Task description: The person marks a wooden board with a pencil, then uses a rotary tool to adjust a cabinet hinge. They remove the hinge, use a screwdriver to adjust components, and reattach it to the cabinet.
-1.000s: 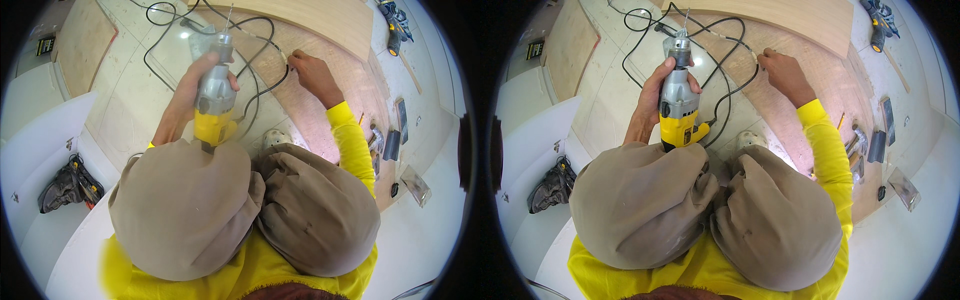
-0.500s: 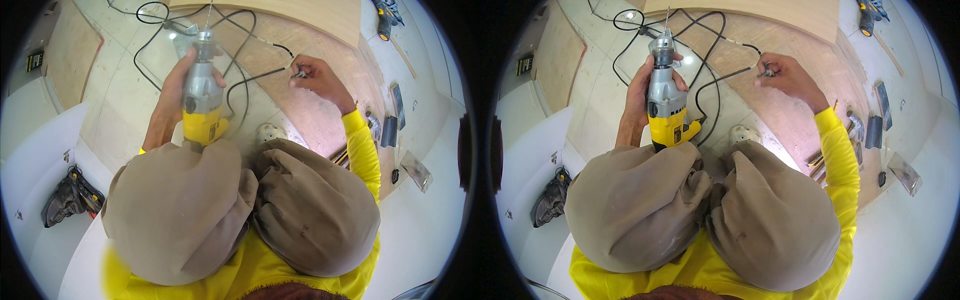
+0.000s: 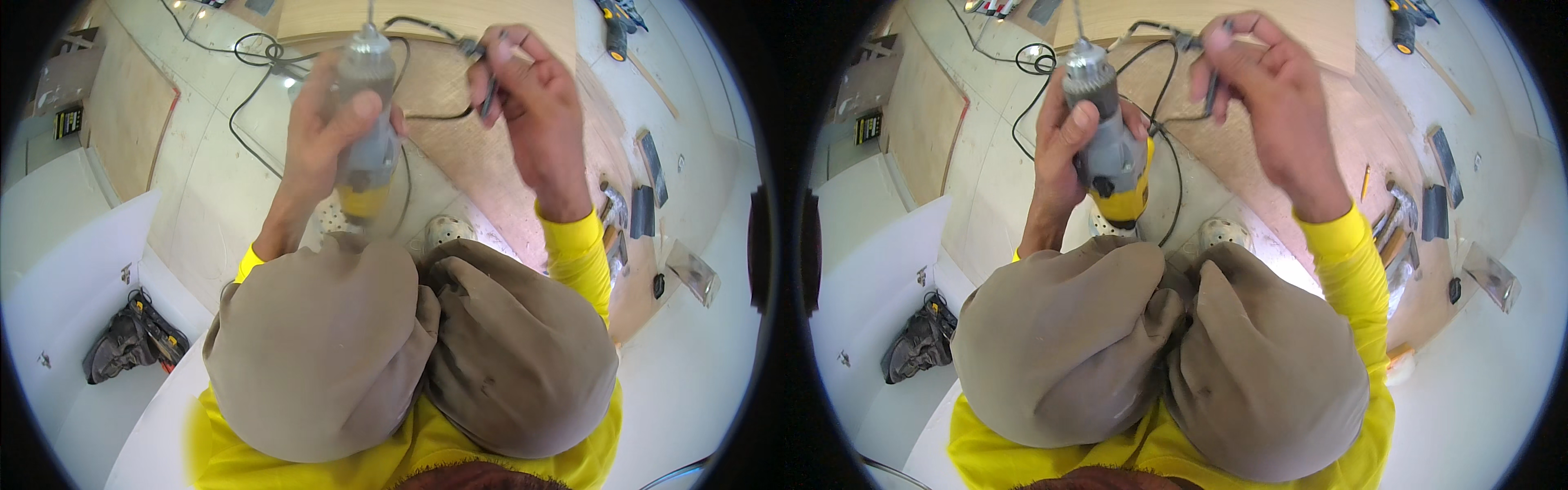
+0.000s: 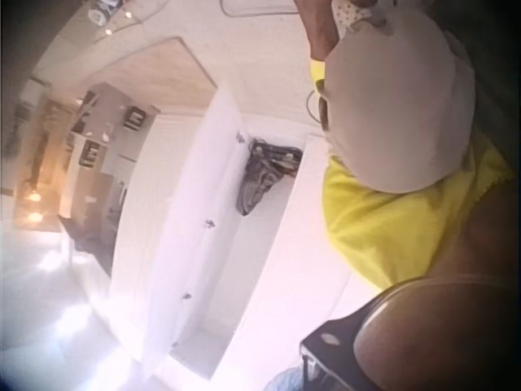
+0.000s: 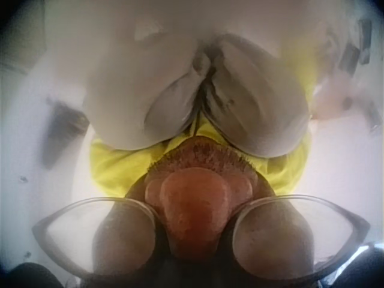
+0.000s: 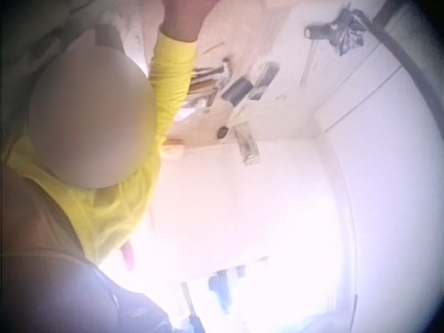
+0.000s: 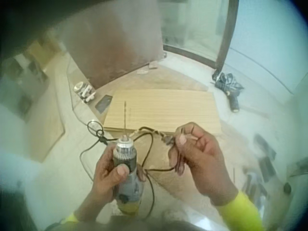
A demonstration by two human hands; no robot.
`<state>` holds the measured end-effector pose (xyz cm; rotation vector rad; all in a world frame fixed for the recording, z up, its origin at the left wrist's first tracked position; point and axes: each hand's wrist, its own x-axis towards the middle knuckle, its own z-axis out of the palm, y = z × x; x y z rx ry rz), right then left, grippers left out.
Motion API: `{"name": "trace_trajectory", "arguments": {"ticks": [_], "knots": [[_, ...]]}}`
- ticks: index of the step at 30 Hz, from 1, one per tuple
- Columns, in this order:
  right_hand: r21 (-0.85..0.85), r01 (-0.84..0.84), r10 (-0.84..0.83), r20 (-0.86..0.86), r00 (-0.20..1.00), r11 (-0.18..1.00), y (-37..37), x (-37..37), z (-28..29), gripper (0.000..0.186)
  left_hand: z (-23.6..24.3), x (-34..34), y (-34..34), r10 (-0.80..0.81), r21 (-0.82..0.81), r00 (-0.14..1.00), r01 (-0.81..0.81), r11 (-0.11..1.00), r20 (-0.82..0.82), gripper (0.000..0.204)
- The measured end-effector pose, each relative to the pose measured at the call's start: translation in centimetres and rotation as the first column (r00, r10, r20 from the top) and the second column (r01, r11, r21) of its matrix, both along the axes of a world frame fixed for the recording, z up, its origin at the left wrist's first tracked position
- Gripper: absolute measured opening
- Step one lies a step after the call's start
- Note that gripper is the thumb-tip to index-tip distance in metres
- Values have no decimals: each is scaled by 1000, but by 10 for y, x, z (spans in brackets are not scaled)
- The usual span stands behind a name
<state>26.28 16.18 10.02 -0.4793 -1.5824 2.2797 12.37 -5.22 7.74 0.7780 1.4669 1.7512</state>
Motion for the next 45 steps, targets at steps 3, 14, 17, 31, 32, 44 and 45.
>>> {"name": "trace_trajectory", "arguments": {"ticks": [3,14,17,31,32,44,45], "knots": [[125,137,-132,-52,990,983,35,2,2,27,-4,-6,20,75,189,997,-72,979,-5,51],[-107,109,-109,10,994,988,19,27,13,21,-41,25,81,96,339,977,-26,941,-191,58],[-112,66,-67,-7,998,992,12,25,18,23,-34,42,77,109,280,971,-47,959,-211,63],[-84,-55,61,76,995,995,26,41,30,26,-33,52,73,22,146,977,10,989,-214,68],[-86,-82,90,99,991,993,31,45,31,27,-35,55,73,5,135,976,25,991,-217,68],[154,-126,52,414,909,980,53,100,1,31,-53,94,98,-59,82,705,165,983,-707,57],[147,-157,71,471,879,977,55,102,0,33,-55,96,103,-50,104,694,177,979,-718,56]]}}
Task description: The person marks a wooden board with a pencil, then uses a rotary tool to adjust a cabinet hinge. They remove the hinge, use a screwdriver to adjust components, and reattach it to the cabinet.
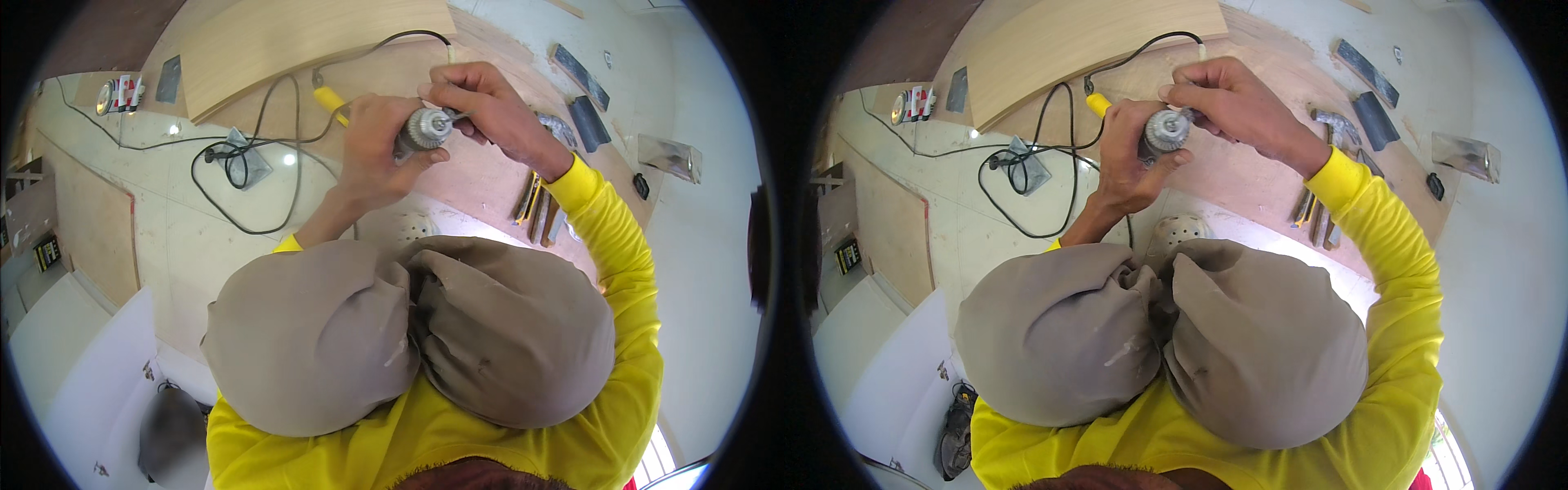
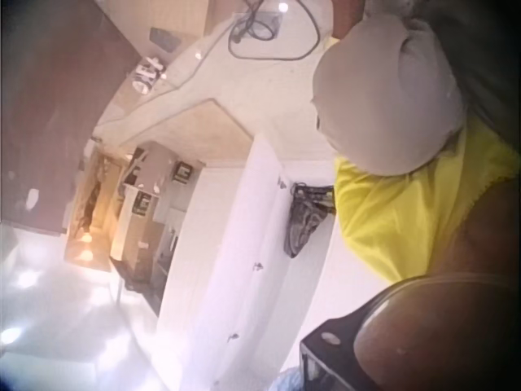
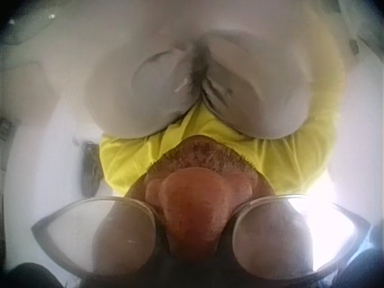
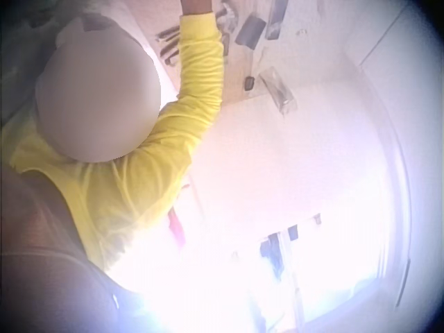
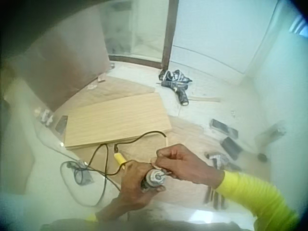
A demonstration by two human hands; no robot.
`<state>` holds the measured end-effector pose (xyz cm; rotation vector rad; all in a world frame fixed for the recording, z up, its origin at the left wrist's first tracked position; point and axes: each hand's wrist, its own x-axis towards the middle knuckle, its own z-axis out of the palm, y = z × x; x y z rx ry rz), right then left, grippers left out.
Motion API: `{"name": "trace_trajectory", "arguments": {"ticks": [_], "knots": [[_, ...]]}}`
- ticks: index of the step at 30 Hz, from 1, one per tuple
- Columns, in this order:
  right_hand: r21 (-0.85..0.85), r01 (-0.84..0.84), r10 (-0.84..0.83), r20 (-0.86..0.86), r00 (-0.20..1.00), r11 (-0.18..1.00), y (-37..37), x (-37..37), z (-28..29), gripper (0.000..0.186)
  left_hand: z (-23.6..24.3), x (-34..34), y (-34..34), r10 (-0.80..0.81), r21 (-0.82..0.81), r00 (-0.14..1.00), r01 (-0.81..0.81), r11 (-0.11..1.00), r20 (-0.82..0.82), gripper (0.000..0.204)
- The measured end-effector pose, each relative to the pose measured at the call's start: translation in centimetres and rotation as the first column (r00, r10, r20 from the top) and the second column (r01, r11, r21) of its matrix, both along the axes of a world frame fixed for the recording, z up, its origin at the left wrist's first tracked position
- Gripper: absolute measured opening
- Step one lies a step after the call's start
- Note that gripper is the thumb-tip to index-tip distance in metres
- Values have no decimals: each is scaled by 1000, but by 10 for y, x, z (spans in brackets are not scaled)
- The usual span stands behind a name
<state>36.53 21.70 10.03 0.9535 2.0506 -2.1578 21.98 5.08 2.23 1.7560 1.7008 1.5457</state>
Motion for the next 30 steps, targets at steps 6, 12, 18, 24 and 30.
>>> {"name": "trace_trajectory", "arguments": {"ticks": [6,12,18,24,30], "knots": [[-215,245,-240,49,970,945,-15,18,-17,51,-20,19,14,-2,68,990,12,998,-142,57],[-130,286,-296,-66,953,949,-23,11,-29,56,-28,10,29,146,182,961,-105,978,-235,55],[-111,395,-402,-41,915,912,-24,9,-42,57,-27,4,32,103,111,965,-78,991,-243,60],[-106,565,-567,7,823,818,-43,10,-40,55,-30,5,36,101,147,972,-71,987,-212,61],[85,603,-591,-134,795,793,-47,12,-66,55,-24,1,42,38,78,971,-20,997,-235,59]]}}
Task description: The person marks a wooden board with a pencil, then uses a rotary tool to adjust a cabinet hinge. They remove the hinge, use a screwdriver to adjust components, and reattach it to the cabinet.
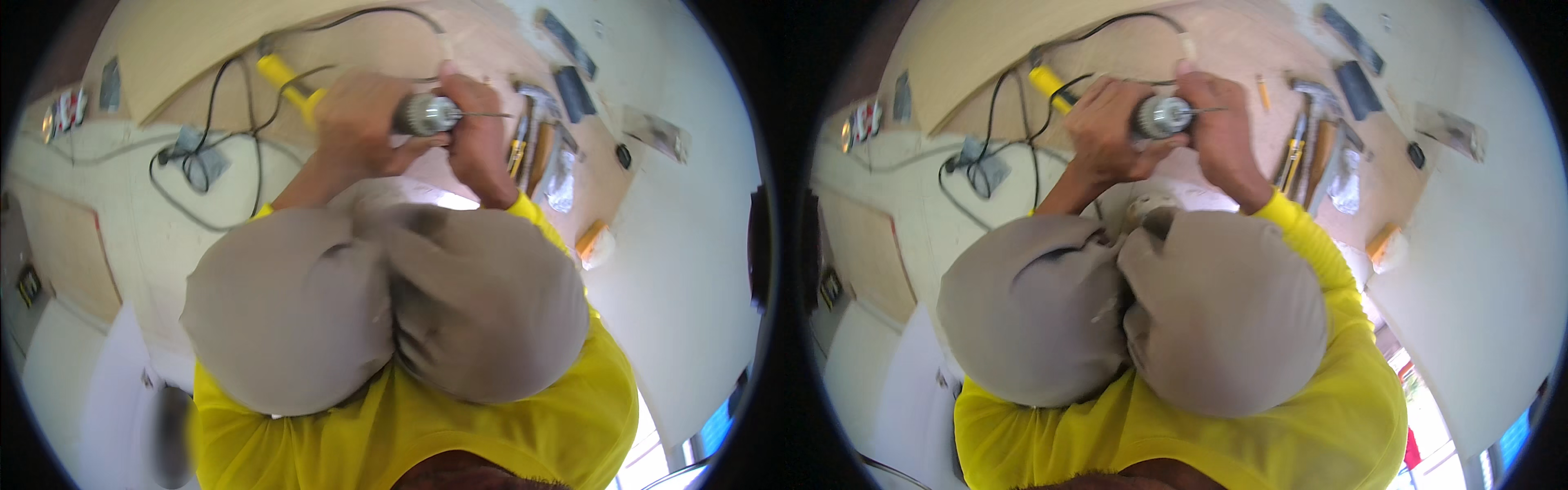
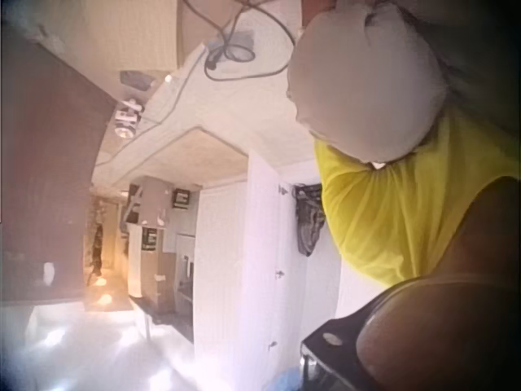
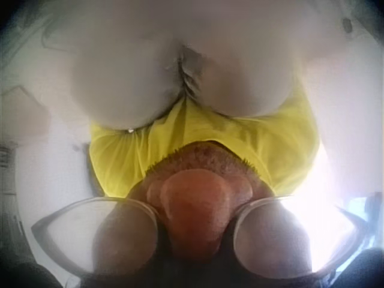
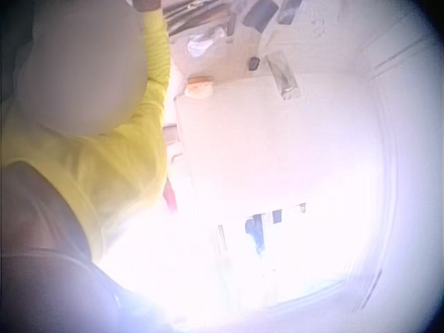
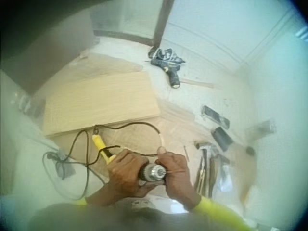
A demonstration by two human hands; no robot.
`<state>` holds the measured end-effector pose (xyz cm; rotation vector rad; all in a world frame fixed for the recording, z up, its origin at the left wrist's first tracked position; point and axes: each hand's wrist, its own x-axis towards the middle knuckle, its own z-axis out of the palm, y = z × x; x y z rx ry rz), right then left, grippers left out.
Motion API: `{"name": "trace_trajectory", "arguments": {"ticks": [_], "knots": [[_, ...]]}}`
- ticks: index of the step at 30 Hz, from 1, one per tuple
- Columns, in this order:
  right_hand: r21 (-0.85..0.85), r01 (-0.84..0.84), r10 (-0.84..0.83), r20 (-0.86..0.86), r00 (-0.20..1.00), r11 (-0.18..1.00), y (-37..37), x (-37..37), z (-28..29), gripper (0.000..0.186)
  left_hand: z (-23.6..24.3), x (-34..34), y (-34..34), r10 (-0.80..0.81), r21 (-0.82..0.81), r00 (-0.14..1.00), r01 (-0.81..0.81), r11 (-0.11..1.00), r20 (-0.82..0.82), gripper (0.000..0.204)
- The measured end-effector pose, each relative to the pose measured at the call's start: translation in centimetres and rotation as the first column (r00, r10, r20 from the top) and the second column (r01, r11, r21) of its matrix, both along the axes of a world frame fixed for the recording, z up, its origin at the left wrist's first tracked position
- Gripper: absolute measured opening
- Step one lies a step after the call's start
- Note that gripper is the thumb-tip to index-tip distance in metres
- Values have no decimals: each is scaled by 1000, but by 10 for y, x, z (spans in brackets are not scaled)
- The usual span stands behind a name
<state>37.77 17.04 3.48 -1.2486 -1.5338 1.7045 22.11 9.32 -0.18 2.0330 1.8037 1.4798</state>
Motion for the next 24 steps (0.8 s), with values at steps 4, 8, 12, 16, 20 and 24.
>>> {"name": "trace_trajectory", "arguments": {"ticks": [4,8,12,16,20,24], "knots": [[-138,-33,41,58,997,990,23,3,16,50,6,2,8,-16,-62,999,18,998,36,58],[-83,0,-3,-31,1000,997,28,8,8,52,32,-3,17,-59,-405,963,167,899,264,53],[-73,228,-235,-128,963,971,26,2,9,49,45,-6,28,-92,-530,935,273,803,342,57],[56,370,-343,-267,900,927,19,-18,-7,45,49,-10,29,-75,-552,852,400,732,518,57],[106,408,-344,-375,861,907,25,-24,0,43,64,-10,24,-71,-530,800,457,715,595,58],[288,482,-323,-458,828,827,42,-18,-23,30,59,-11,25,-92,-474,784,460,751,614,60]]}}
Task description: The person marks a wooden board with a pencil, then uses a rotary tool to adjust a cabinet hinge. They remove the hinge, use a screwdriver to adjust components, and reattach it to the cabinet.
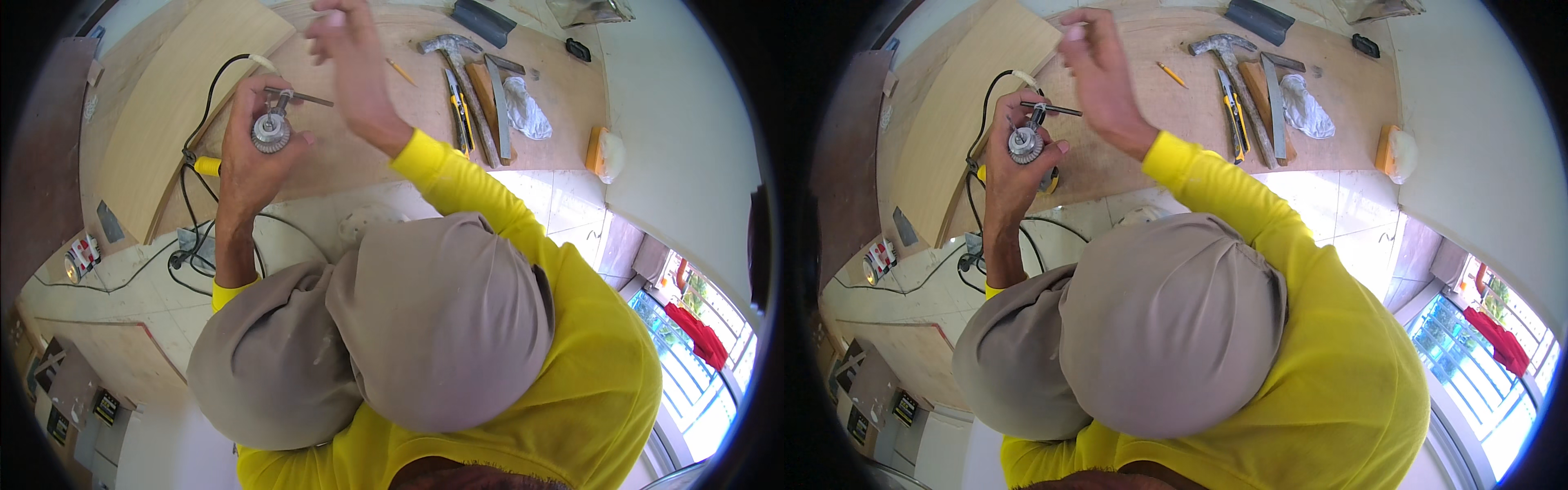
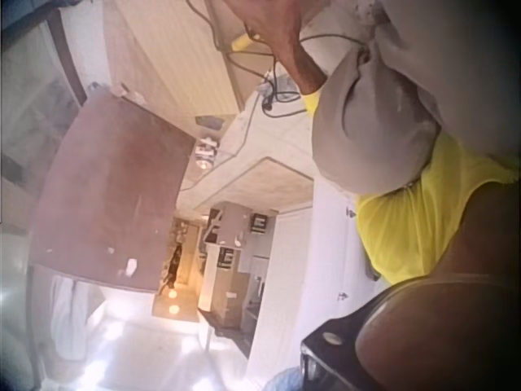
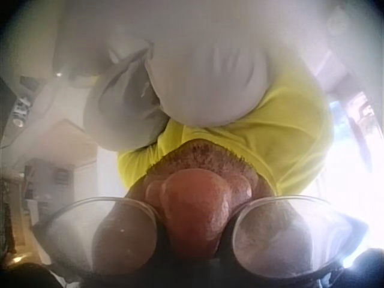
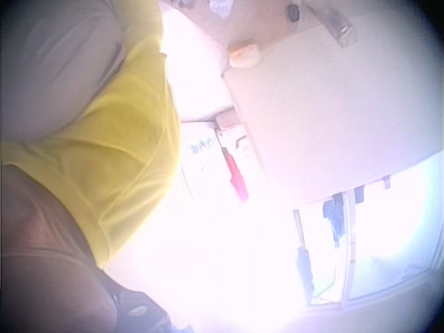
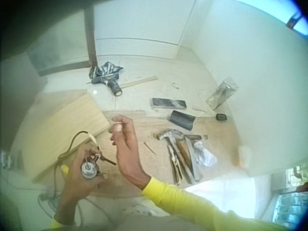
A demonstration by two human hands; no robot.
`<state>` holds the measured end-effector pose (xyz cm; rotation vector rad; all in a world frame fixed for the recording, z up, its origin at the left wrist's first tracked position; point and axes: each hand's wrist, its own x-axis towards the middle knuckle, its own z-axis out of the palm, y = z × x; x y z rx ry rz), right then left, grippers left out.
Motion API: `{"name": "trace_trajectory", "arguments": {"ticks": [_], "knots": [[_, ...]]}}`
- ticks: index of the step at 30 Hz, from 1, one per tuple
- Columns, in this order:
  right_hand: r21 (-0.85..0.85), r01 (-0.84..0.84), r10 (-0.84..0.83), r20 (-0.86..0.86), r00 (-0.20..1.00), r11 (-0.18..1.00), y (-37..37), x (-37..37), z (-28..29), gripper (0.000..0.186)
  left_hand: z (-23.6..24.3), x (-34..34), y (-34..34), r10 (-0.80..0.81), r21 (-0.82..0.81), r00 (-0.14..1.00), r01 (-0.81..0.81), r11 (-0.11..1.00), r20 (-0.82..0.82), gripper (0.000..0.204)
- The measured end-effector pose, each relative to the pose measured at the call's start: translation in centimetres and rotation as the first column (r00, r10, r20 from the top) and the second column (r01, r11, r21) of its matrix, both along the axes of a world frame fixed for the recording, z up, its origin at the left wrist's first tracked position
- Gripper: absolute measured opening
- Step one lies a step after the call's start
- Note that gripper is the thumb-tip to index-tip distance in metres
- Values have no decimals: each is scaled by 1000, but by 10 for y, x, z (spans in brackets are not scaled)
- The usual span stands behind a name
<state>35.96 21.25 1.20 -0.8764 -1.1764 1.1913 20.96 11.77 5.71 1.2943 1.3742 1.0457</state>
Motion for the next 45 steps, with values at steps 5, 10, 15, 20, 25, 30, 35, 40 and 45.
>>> {"name": "trace_trajectory", "arguments": {"ticks": [5,10,15,20,25,30,35,40,45], "knots": [[360,-1,-321,831,455,933,1,143,-58,32,8,-10,-16,142,80,984,-150,985,105,64],[260,-49,-264,942,-207,964,18,241,-92,42,3,-23,-18,233,131,953,-260,957,194,67],[180,-162,-216,947,-240,970,53,246,-89,36,-6,-25,-29,281,220,940,-320,922,191,66],[240,-99,-237,971,43,966,56,233,-75,41,-3,-21,-37,269,223,944,-309,925,193,67],[248,-71,-201,897,393,966,46,195,-8,41,-6,-17,-30,206,291,945,-278,916,254,69],[132,-193,-28,887,462,972,-7,126,90,40,-8,-18,-31,274,271,946,-313,910,173,71],[152,-260,10,845,534,954,-42,92,162,49,-13,-20,-30,217,330,970,-242,913,111,71],[172,-401,-7,925,381,900,-45,86,140,42,-14,-23,-30,209,373,976,-214,903,54,71],[219,-365,-30,889,457,905,-46,89,135,39,-13,-27,-38,244,348,966,-257,902,81,70]]}}
